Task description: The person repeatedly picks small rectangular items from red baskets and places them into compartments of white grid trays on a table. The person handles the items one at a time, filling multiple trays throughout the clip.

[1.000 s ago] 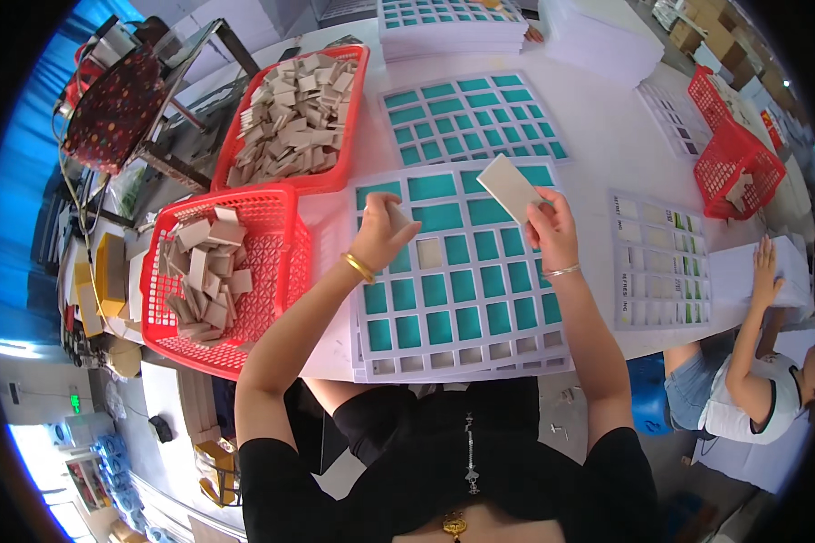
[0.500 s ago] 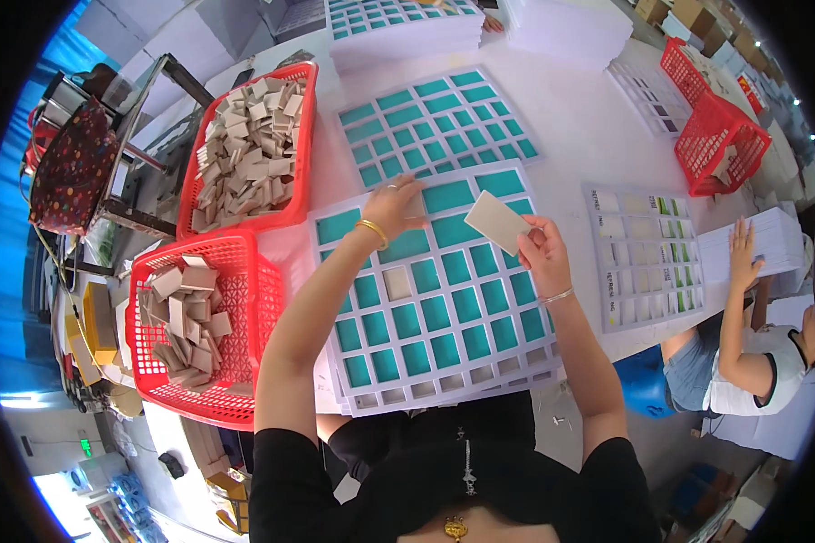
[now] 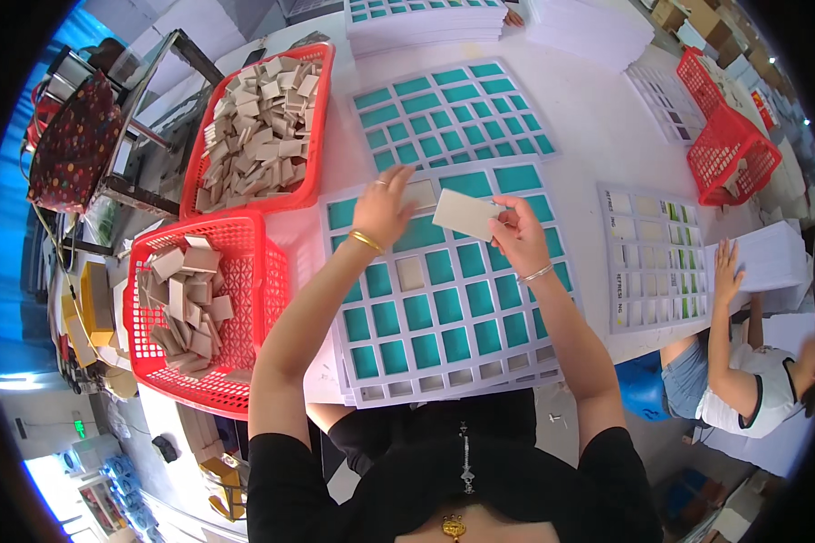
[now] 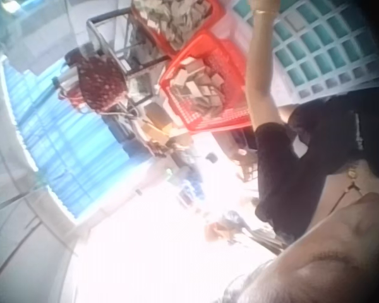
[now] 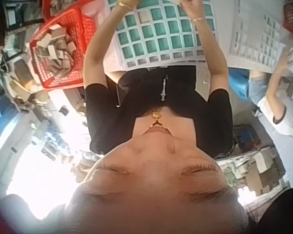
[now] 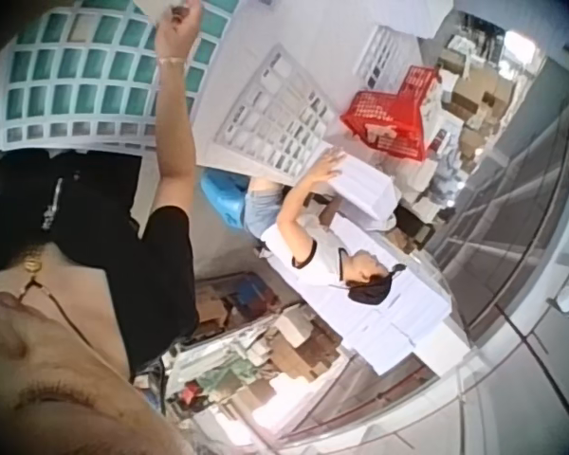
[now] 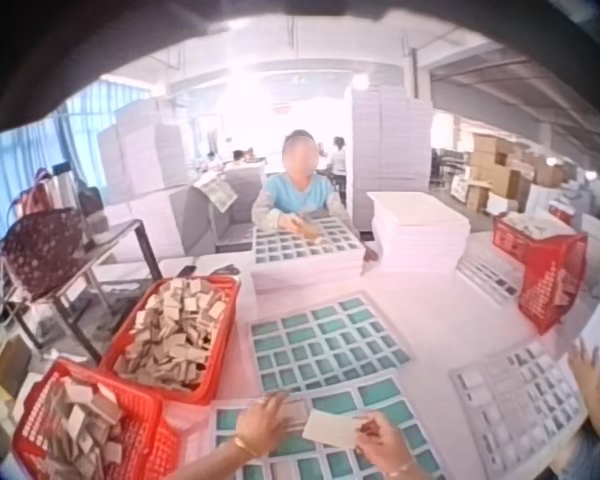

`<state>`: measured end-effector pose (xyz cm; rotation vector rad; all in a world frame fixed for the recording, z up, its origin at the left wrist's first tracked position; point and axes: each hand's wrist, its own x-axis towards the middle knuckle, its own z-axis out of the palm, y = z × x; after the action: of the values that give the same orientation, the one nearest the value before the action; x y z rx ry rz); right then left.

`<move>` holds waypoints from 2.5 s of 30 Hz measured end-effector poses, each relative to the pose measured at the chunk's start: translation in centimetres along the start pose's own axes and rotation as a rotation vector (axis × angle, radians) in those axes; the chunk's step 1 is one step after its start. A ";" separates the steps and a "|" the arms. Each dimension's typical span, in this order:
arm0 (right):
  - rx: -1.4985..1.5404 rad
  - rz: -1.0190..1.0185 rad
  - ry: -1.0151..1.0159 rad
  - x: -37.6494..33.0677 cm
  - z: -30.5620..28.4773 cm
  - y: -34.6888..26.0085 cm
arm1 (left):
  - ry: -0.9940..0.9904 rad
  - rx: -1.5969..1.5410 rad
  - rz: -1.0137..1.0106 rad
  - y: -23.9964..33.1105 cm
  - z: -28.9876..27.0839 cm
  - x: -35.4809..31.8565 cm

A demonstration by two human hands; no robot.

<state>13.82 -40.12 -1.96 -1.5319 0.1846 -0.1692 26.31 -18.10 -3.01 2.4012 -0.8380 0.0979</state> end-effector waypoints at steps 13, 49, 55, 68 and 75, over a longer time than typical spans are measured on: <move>-0.508 -0.022 -0.176 3.3 3.9 1.7 | -0.338 0.288 0.087 -1.5 -2.4 -1.1; -1.128 -0.597 -0.315 1.2 8.4 1.7 | -0.653 0.601 -0.725 -20.2 -12.4 7.9; -1.129 -0.576 -0.303 1.1 8.4 1.5 | -0.587 0.676 -0.595 -24.2 -10.6 8.0; -1.096 -0.596 -0.260 1.0 8.3 1.9 | -0.570 0.422 -0.348 -25.1 -12.1 6.2; -1.114 -0.586 -0.261 0.9 8.3 2.5 | -0.054 0.191 -0.517 -22.9 -13.7 4.7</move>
<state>16.56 -32.19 -4.20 -2.6702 -0.4735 -0.3601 45.25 1.35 -2.13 2.7315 -0.2148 -0.0953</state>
